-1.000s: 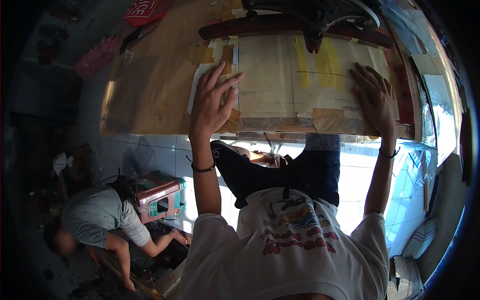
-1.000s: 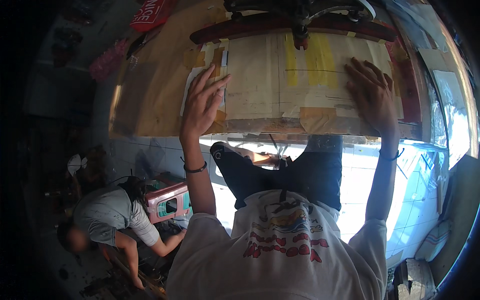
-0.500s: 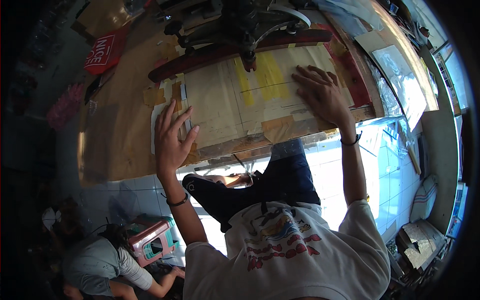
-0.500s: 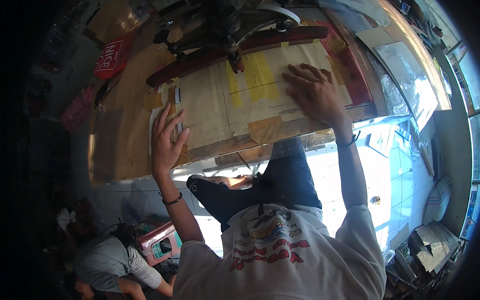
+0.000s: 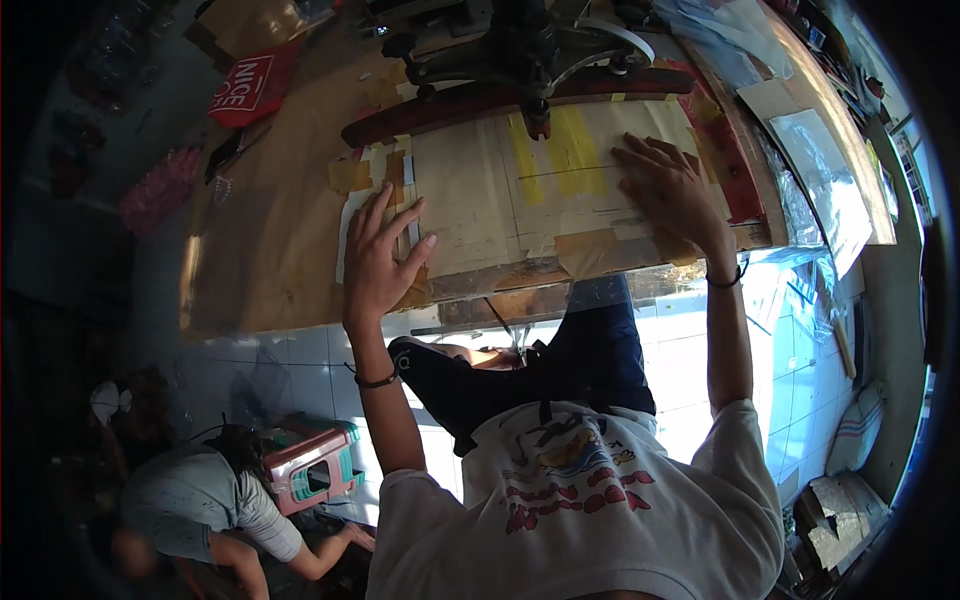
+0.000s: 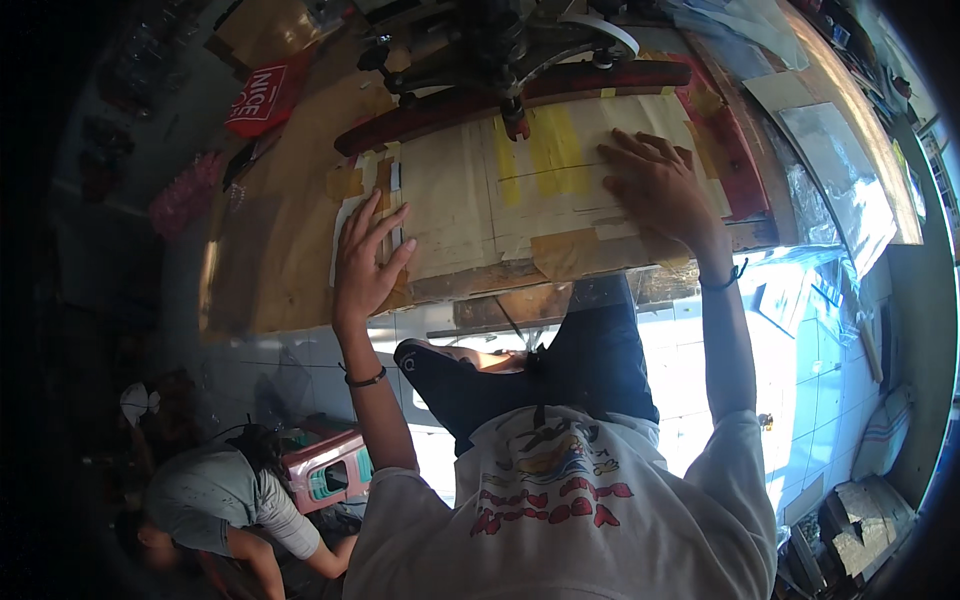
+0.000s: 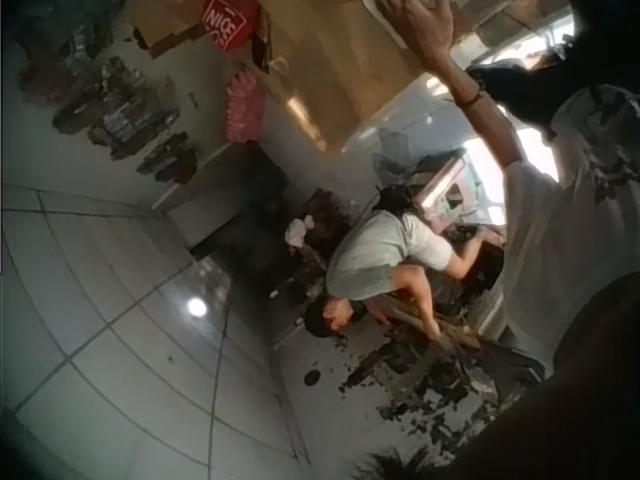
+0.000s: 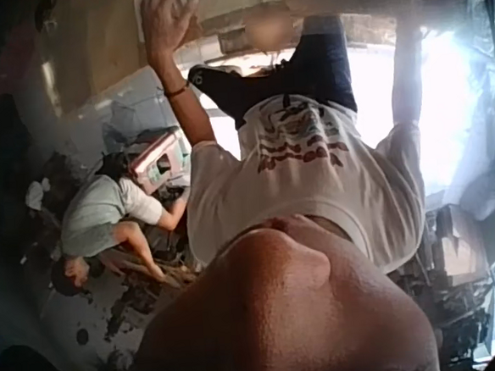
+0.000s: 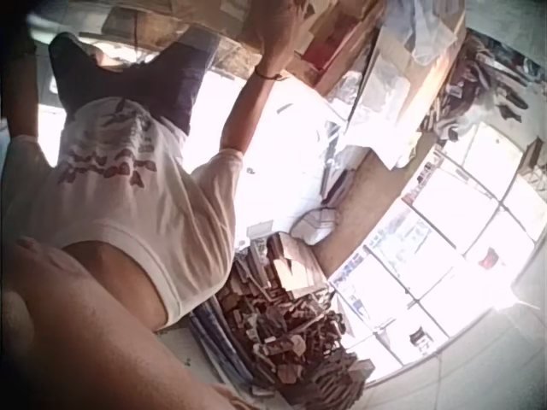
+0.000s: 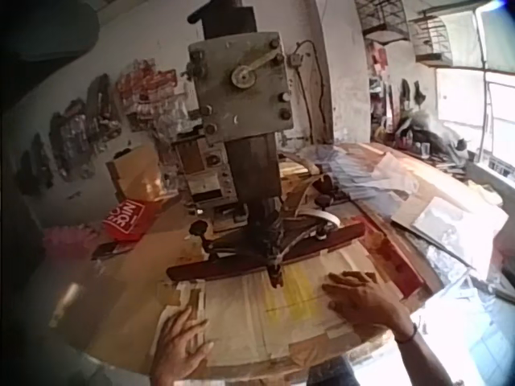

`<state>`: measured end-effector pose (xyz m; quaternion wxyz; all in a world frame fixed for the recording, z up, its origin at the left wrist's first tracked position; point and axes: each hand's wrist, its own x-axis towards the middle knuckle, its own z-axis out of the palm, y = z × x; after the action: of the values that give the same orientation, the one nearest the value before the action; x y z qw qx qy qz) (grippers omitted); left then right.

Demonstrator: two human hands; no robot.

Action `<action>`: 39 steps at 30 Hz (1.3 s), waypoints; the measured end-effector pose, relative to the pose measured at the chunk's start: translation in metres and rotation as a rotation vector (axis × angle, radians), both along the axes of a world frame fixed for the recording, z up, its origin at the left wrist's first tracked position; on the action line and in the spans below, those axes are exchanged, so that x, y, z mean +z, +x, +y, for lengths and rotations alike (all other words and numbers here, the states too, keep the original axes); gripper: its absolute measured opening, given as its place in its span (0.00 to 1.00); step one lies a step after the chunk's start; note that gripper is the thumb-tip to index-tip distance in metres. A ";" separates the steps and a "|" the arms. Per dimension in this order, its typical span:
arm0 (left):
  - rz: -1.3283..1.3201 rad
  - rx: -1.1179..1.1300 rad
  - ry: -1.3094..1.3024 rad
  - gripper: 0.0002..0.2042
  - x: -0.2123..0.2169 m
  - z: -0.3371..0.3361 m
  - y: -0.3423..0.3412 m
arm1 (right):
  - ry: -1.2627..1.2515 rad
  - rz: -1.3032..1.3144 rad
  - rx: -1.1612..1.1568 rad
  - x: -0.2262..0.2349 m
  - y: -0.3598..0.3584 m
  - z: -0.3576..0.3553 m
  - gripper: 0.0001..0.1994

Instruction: The person uses a blade and ruler to cut pieces of plastic and metallic-finish material, then carries a sheet to a stamping machine where they position it over markings on the work surface.

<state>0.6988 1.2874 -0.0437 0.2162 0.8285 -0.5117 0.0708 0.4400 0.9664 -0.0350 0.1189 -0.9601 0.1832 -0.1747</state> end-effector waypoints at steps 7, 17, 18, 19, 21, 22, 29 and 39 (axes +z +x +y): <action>0.019 -0.020 -0.022 0.22 0.003 -0.001 -0.002 | -0.132 0.088 -0.005 0.000 0.009 0.014 0.24; -0.072 -0.077 0.003 0.28 0.021 0.003 -0.067 | -0.094 0.282 -0.253 0.025 -0.061 0.060 0.23; 0.032 -0.161 0.045 0.29 0.018 0.003 -0.081 | -0.085 0.277 -0.307 0.032 -0.067 0.069 0.20; 0.134 -0.243 0.085 0.30 0.016 -0.001 -0.094 | -0.093 0.279 -0.300 0.051 -0.065 0.069 0.20; 0.085 -0.276 0.118 0.34 0.013 -0.010 -0.120 | 0.146 0.495 -0.212 0.085 -0.059 0.069 0.18; 0.029 -0.277 0.120 0.36 0.009 -0.017 -0.128 | 0.127 0.280 -0.121 0.078 -0.052 0.057 0.16; 0.093 -0.269 0.062 0.36 0.001 -0.033 -0.142 | -0.303 0.111 0.174 0.001 -0.008 0.010 0.26; -0.051 -0.152 0.228 0.45 0.008 -0.073 -0.094 | 0.187 0.503 -0.119 0.074 -0.053 0.068 0.24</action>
<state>0.6049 1.2145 -0.0360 0.1123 0.8046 -0.5829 0.0165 0.3871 1.0344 0.0394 0.1473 -0.9456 0.2786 0.0804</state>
